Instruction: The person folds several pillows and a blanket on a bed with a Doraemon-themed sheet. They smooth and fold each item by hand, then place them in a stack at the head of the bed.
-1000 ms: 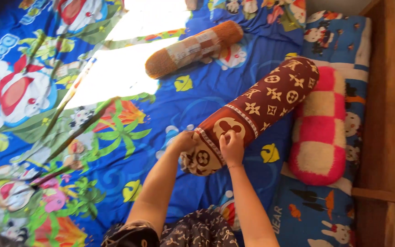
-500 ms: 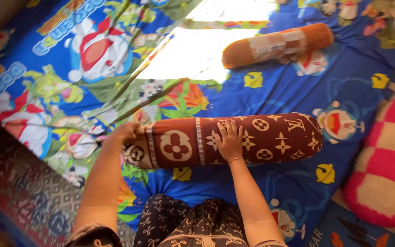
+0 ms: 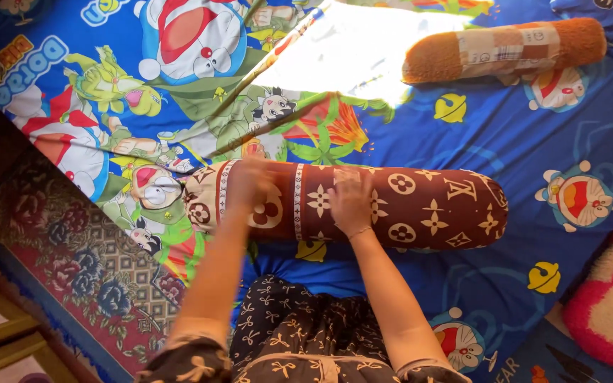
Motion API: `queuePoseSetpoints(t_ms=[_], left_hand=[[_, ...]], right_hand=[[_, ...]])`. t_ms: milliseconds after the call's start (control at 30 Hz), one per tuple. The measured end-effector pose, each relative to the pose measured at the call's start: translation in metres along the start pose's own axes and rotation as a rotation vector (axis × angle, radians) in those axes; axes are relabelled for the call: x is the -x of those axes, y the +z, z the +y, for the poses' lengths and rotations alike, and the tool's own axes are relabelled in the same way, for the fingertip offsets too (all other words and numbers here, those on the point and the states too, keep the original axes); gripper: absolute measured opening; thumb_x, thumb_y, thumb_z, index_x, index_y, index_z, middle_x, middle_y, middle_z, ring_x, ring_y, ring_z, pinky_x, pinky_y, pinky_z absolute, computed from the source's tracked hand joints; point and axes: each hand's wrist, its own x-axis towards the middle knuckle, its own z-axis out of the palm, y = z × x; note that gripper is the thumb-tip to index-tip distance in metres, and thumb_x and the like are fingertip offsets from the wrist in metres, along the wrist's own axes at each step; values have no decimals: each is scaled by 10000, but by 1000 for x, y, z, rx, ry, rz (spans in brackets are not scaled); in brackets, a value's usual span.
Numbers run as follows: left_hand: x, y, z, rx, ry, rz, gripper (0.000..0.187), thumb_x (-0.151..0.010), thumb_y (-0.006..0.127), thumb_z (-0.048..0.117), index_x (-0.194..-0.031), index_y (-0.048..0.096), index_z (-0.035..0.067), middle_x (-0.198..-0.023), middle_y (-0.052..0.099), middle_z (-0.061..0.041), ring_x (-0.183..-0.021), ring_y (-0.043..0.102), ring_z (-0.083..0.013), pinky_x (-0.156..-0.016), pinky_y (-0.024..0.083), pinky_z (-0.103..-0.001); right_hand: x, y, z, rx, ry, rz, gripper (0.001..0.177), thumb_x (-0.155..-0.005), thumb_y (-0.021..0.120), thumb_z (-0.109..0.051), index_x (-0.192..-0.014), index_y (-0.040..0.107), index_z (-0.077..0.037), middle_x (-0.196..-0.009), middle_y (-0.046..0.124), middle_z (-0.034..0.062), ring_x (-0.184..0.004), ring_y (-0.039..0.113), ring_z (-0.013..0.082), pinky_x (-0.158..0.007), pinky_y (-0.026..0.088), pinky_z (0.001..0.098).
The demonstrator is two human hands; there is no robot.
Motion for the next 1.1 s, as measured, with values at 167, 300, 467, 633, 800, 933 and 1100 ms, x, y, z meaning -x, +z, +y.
queuePoseSetpoints(t_ms=[167,300,467,633,800,933,1100], left_hand=[[17,84,110,-171,27,-105,518,-949,531,293,-1459,561,203,-1517,539,-57,-1452,436,-292,-1192,198,-601],[20,36,54,-265,-187,-293,571,-1014,449,511,-1535,471,278,-1627,405,-52,-1518,336,-304,-1231,117,-580],[42,-33,-39,-314,-429,-182,617,-983,439,580,-1514,505,272,-1599,416,-90,-1483,341,-310,-1201,129,-663],[39,-50,-64,-488,-814,-11,548,-940,492,512,-1399,591,230,-1493,479,-153,-1431,384,-403,-1095,182,-795],[-10,29,16,-277,-393,0,327,-950,511,315,-901,766,115,-1016,720,-89,-1069,626,-327,-994,378,-592],[-23,100,111,-75,-179,-79,377,-1020,451,366,-1203,706,157,-1316,659,-58,-1346,462,-302,-1165,145,-672],[-8,71,91,-196,-278,-217,462,-1000,509,427,-1371,613,172,-1481,555,-59,-1439,419,-287,-1210,157,-626]], right_hand=[[11,26,-16,171,-181,-46,526,-941,593,-261,-1436,570,-83,-1514,562,97,-1478,424,275,-1256,225,517],[24,-5,35,140,-36,22,532,-979,595,-401,-1424,574,-109,-1450,530,174,-1418,412,361,-1194,233,584],[59,-56,141,338,190,110,509,-1072,484,-423,-1476,572,-126,-1601,464,141,-1527,366,352,-1255,192,631],[36,-85,172,494,686,115,478,-1028,530,-460,-1342,629,-114,-1509,436,298,-1432,296,534,-983,123,786],[-20,-21,88,147,-55,287,474,-979,681,-221,-1380,597,17,-1547,463,276,-1493,346,490,-1189,149,714],[-23,41,0,320,-139,-66,524,-879,606,-213,-1388,630,-92,-1474,595,54,-1467,427,267,-1217,213,604],[0,3,48,11,-73,-17,461,-977,611,-325,-1384,619,-108,-1446,583,132,-1408,484,311,-1241,270,527]])
